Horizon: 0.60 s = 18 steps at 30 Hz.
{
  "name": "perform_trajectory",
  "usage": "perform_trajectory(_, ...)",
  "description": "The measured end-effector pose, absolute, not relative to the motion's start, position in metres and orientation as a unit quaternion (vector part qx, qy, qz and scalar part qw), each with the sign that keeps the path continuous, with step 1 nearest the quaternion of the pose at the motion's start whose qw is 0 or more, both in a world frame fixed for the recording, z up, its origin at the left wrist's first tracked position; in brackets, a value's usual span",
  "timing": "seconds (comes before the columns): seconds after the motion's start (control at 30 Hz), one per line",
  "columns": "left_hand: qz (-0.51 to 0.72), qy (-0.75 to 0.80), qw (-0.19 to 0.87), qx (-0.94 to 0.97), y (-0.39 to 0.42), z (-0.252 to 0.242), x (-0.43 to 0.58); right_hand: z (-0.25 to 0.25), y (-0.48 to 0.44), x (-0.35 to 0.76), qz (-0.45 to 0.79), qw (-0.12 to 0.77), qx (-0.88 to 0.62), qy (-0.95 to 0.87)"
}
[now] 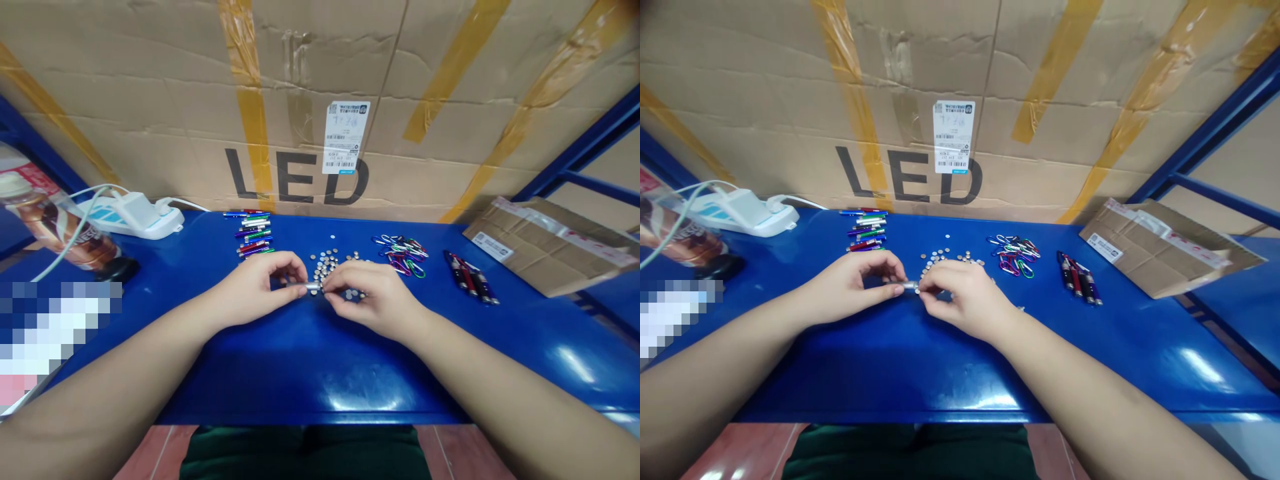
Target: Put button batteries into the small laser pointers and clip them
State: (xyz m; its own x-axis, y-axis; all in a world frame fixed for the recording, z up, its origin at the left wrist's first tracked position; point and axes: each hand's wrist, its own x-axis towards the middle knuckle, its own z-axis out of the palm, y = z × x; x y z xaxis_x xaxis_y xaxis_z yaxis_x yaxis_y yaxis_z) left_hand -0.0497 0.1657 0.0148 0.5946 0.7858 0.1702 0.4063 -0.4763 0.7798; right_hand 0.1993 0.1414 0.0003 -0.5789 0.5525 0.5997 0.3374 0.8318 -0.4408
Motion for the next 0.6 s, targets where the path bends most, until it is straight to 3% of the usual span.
perform_trajectory(0.6, 0.282, 0.320, 0.391, 0.816, 0.1630, 0.0144, -0.0468, 0.0047, 0.1429, 0.1989, 0.172, 0.429, -0.244, -0.852)
